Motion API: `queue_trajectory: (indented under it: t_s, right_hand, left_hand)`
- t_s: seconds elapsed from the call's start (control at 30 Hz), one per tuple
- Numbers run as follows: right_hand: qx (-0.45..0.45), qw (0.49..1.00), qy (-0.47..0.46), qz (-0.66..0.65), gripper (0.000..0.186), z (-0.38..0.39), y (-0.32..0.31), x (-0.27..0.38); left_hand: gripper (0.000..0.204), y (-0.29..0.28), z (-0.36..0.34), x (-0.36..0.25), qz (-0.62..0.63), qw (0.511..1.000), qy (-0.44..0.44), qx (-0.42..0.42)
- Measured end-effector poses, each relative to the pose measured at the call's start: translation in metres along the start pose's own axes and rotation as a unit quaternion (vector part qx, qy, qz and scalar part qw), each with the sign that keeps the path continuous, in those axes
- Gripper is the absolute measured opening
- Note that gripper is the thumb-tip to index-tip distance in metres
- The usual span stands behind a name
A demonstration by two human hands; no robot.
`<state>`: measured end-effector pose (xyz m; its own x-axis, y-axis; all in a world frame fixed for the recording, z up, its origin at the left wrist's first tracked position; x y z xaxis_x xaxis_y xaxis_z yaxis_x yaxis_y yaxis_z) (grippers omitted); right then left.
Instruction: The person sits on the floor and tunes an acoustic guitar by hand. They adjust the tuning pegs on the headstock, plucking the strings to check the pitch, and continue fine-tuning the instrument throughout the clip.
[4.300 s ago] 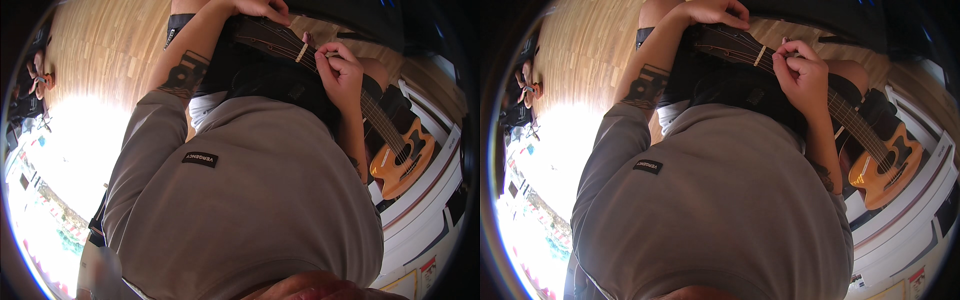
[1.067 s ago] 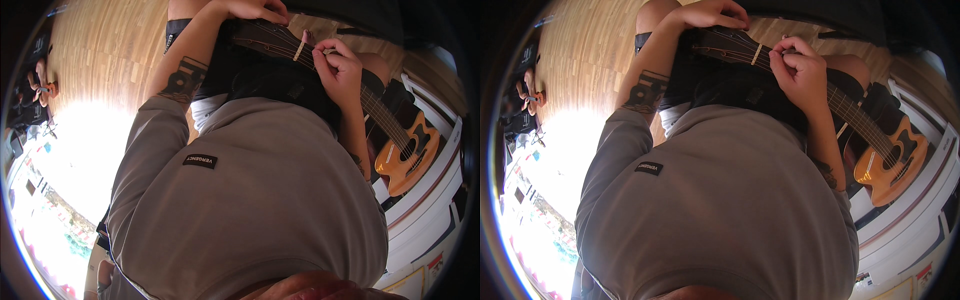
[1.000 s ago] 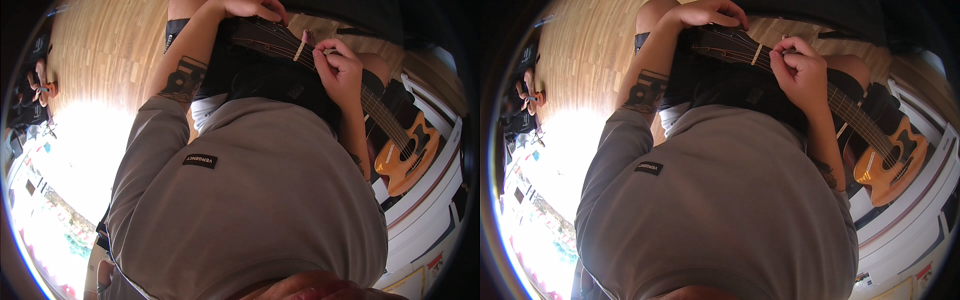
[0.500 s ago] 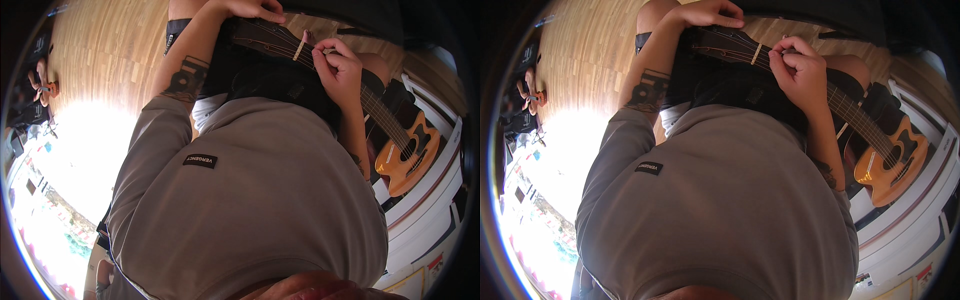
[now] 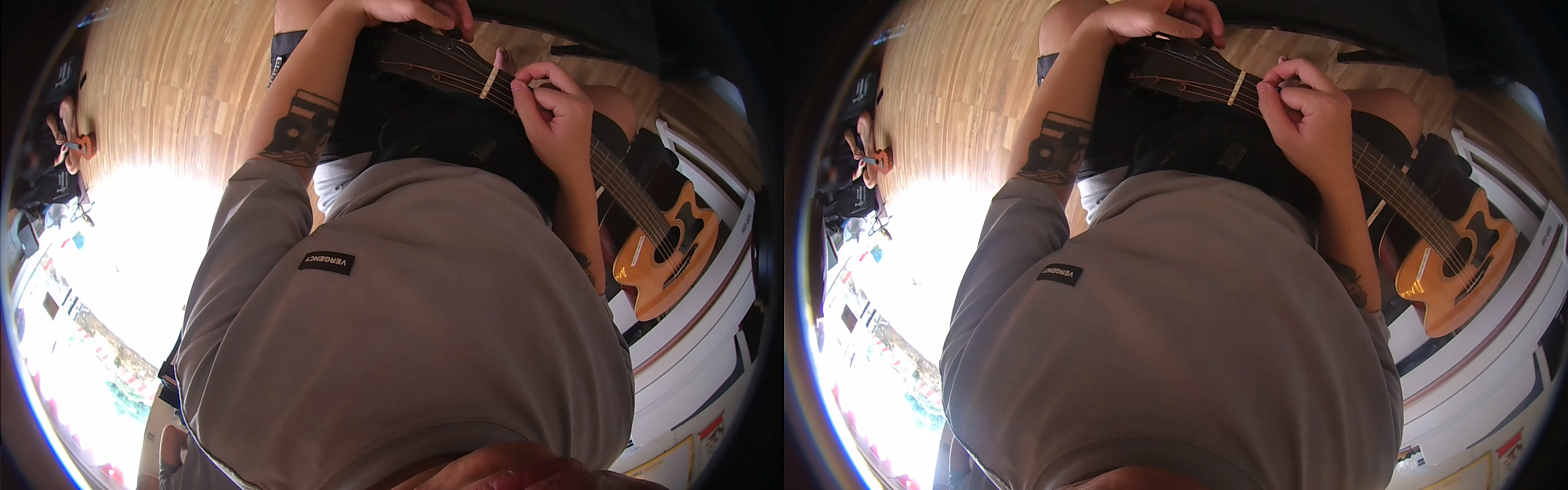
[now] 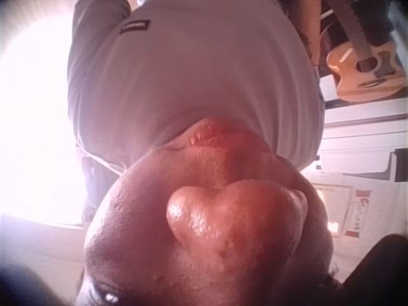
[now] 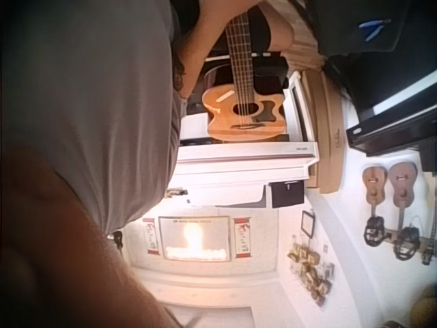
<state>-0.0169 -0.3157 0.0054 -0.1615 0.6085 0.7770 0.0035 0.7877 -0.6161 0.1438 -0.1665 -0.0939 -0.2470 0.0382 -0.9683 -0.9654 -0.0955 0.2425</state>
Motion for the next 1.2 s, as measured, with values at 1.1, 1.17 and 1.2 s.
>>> queue_trajectory:
  t_s: [1.1, 1.17, 1.2]
  right_hand:
    - [0.005, 1.0, 0.001, 0.002, 0.029, -0.001, 0.001, 0.002]
    - [0.006, 1.0, 0.002, 0.0, 0.029, -0.001, 0.001, 0.001]
    - [0.007, 1.0, 0.002, -0.001, 0.03, 0.0, 0.001, 0.0]
  left_hand:
    - [0.02, -0.005, -0.002, 0.007, -0.076, 0.996, -0.021, 0.046]
    - [0.018, -0.007, -0.002, 0.009, -0.077, 0.996, -0.026, 0.031]
    - [0.018, -0.007, -0.002, 0.01, -0.068, 0.997, -0.026, 0.025]
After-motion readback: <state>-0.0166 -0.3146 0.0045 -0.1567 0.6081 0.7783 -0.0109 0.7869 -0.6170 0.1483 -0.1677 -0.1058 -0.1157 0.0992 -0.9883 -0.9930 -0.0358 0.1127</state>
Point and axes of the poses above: each hand's wrist, its own z-axis away from the middle knuckle, its own y-axis out of the palm, x = y × z, the point moved 6 cm from there along -z, towards the middle knuckle, and after that the axes turned 5 degrees about x, right-handed, at the moved point
